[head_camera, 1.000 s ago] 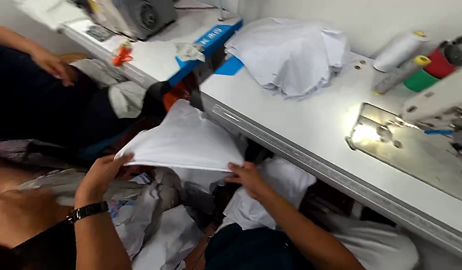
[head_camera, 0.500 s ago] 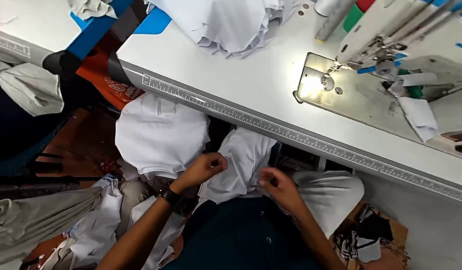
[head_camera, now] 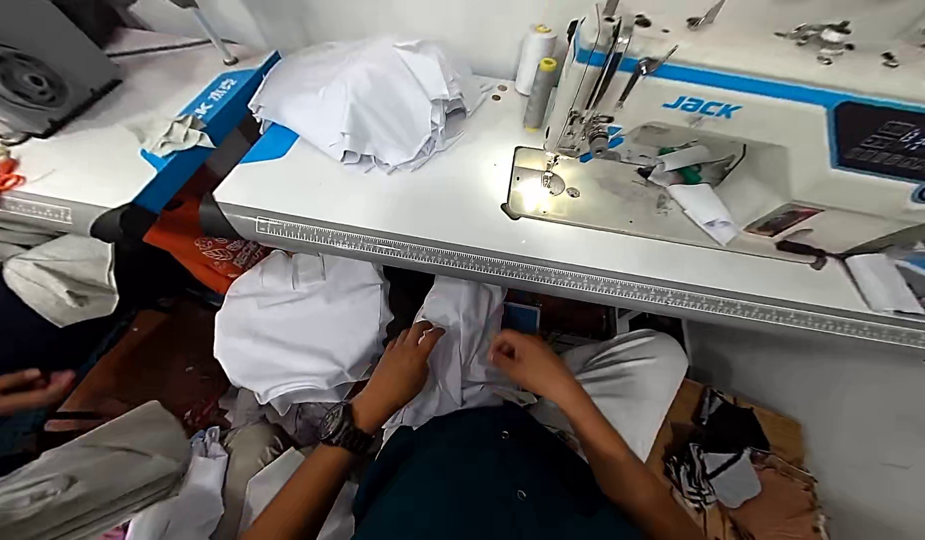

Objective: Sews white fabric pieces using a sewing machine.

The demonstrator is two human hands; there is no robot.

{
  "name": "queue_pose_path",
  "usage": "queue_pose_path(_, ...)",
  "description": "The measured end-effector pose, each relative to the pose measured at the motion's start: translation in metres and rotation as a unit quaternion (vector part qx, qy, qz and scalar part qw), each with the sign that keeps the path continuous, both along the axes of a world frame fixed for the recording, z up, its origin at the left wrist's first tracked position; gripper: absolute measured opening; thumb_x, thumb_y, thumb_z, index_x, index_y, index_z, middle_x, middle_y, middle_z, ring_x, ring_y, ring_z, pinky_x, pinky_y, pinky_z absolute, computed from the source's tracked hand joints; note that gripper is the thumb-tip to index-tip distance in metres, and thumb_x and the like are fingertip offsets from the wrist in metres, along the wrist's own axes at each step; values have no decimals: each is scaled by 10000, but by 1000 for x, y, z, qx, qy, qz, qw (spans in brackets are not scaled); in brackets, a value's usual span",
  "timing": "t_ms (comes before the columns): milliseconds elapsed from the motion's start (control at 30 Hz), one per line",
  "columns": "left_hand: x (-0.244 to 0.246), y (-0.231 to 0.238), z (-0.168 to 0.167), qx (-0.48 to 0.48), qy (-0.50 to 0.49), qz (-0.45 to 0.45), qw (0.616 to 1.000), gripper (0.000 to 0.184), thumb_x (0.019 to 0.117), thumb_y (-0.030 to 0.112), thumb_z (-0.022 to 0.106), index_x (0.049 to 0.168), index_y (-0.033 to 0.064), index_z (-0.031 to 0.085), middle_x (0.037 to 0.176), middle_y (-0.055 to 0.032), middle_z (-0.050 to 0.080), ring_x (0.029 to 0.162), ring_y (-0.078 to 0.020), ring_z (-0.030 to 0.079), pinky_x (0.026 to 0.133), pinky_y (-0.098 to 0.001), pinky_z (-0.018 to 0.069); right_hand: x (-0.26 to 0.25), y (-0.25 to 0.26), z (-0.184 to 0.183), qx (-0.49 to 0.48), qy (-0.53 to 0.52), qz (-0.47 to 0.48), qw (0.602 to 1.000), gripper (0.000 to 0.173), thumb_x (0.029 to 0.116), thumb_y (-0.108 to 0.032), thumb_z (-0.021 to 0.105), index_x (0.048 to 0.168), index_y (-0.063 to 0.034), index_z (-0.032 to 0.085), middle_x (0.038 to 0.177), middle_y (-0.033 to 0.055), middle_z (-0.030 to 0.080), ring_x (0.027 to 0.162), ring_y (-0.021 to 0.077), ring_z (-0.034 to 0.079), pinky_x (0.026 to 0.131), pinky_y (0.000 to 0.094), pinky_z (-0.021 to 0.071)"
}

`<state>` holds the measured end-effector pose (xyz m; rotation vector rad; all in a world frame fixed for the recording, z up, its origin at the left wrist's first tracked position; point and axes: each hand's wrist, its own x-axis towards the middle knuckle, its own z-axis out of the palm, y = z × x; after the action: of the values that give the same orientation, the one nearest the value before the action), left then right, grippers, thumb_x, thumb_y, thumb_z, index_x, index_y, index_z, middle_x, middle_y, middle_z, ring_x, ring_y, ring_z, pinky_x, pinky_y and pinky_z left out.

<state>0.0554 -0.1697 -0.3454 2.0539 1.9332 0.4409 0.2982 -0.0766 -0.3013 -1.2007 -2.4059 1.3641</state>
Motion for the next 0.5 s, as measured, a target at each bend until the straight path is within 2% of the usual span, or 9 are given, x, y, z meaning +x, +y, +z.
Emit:
queue_pose_path(67, -5, 0, -20, 50, 31, -65, 996, 504, 895, 3, 665, 1347, 225, 671, 1465, -165, 554, 1371, -417, 493, 1095, -662, 393, -18, -18, -35, -83, -60, 44, 994, 487, 946, -466, 701, 1172, -35, 705, 1010, 167, 727, 939, 319, 705, 887, 578, 556)
queue_pose_path(100, -5, 4, -26, 69, 24, -107, 992, 411, 891, 22, 683, 1257, 208, 720, 1459, -135, 569, 1401, -385, 474, 1144, -644, 359, -32, -30, -48, -96, -78, 59, 991, 545, 914, -536, 704, 1129, -36, 717, 1017, 171, 727, 965, 331, 701, 895, 598, 543)
queue_pose_path(167, -4, 16, -22, 99, -25, -166, 981, 154, 906, 58, 668, 1011, 119, 762, 1317, -82, 669, 1377, -306, 521, 1189, -597, 334, -54, -46, -56, -67, -98, 52, 992, 483, 929, -509, 652, 1016, -38, 723, 991, 169, 713, 973, 344, 685, 848, 612, 519)
queue_pose_path(200, -4, 22, -7, 93, -77, -177, 977, 125, 919, 77, 645, 976, 73, 756, 1224, -80, 711, 1315, -270, 581, 1184, -567, 361, -54, -46, -51, -52, -66, 23, 996, 412, 944, -431, 638, 983, -31, 727, 972, 163, 713, 956, 329, 688, 839, 591, 526)
queue_pose_path(267, -9, 31, 41, 63, -191, -154, 967, 177, 952, 128, 599, 965, 22, 740, 1025, -80, 741, 1061, -191, 698, 1077, -477, 499, -35, -34, -23, -28, 86, -44, 995, 240, 943, -249, 636, 987, -34, 734, 931, 114, 719, 868, 238, 698, 791, 486, 579)
queue_pose_path(300, -10, 35, 65, 71, -240, -137, 959, 184, 956, 156, 586, 923, 28, 714, 923, -60, 712, 896, -145, 693, 892, -407, 576, -21, -25, -3, -10, 161, -67, 985, 162, 932, -183, 637, 946, -42, 715, 887, 77, 705, 802, 183, 678, 722, 422, 577)
queue_pose_path(367, -7, 44, 114, 103, -318, -121, 935, 171, 945, 147, 576, 833, 44, 652, 794, 0, 620, 707, -47, 579, 653, -264, 514, 6, -8, 53, 58, 273, -95, 956, 60, 894, -84, 641, 843, -85, 610, 861, 9, 672, 727, 82, 625, 610, 287, 528)
queue_pose_path(433, 3, 57, 163, 150, -375, -148, 903, 169, 953, 133, 598, 792, 91, 629, 752, 71, 586, 673, 35, 533, 611, -156, 462, 21, 9, 115, 147, 339, -114, 922, 69, 884, -24, 598, 885, -88, 572, 913, -19, 666, 753, 7, 602, 620, 188, 495)
queue_pose_path(500, 9, 67, 206, 202, -409, -184, 871, 162, 965, 163, 632, 803, 165, 621, 762, 122, 585, 676, 64, 538, 604, -110, 458, 29, 24, 169, 221, 371, -108, 896, 129, 928, 4, 541, 1040, -55, 560, 945, -23, 685, 774, -17, 627, 646, 160, 521)
